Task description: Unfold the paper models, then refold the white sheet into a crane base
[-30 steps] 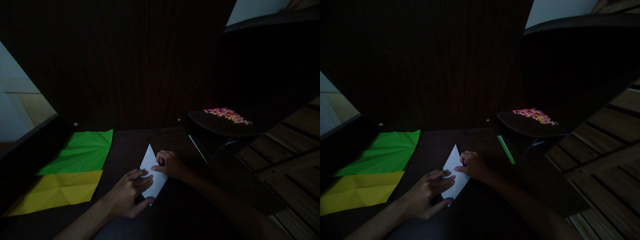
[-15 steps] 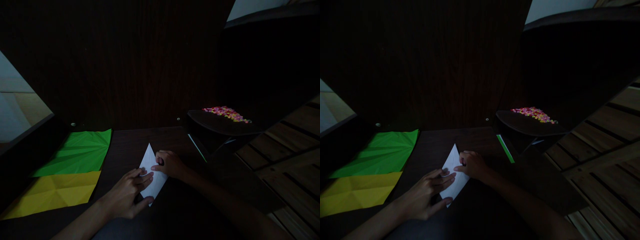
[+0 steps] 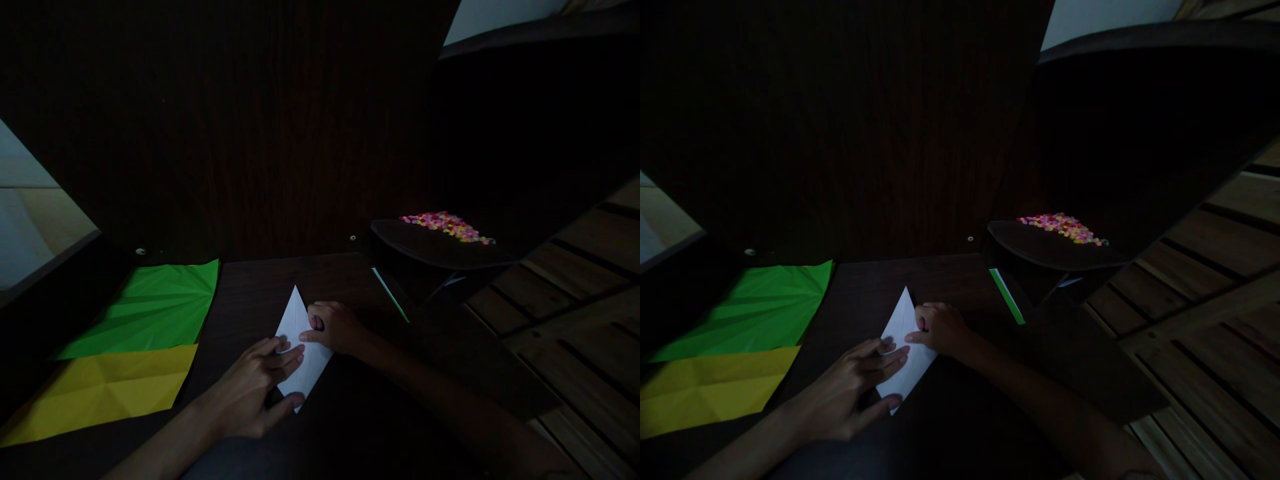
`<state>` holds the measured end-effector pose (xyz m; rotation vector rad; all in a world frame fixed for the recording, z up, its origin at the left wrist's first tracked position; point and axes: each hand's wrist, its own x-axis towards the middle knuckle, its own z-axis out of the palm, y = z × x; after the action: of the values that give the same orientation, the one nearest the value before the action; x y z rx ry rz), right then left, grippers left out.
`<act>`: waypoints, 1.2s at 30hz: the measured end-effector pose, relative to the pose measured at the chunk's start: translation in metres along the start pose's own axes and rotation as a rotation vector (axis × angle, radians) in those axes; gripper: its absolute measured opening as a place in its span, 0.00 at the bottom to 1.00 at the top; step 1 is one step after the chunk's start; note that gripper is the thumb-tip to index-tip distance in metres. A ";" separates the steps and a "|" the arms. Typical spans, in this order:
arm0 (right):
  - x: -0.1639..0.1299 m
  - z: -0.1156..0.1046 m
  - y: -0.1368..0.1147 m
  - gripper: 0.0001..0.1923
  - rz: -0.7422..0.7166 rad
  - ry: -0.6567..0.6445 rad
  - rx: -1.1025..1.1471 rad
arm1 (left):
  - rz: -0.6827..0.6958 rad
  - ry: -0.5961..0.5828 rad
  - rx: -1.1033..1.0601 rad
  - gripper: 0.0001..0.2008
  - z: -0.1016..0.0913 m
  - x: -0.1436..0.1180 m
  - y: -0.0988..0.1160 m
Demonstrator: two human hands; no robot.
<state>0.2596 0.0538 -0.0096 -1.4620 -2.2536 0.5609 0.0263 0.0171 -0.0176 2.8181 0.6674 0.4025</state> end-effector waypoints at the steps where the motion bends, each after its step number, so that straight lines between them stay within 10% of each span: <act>1: 0.000 0.000 0.000 0.15 0.000 -0.005 0.000 | 0.003 -0.001 -0.001 0.29 0.000 0.000 0.000; 36: -0.005 -0.001 -0.004 0.09 -0.110 -0.056 -0.195 | 0.086 0.050 0.102 0.21 -0.005 0.002 0.006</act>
<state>0.2590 0.0477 -0.0075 -1.4162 -2.4740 0.3607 0.0291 0.0137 -0.0110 2.9498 0.5942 0.4685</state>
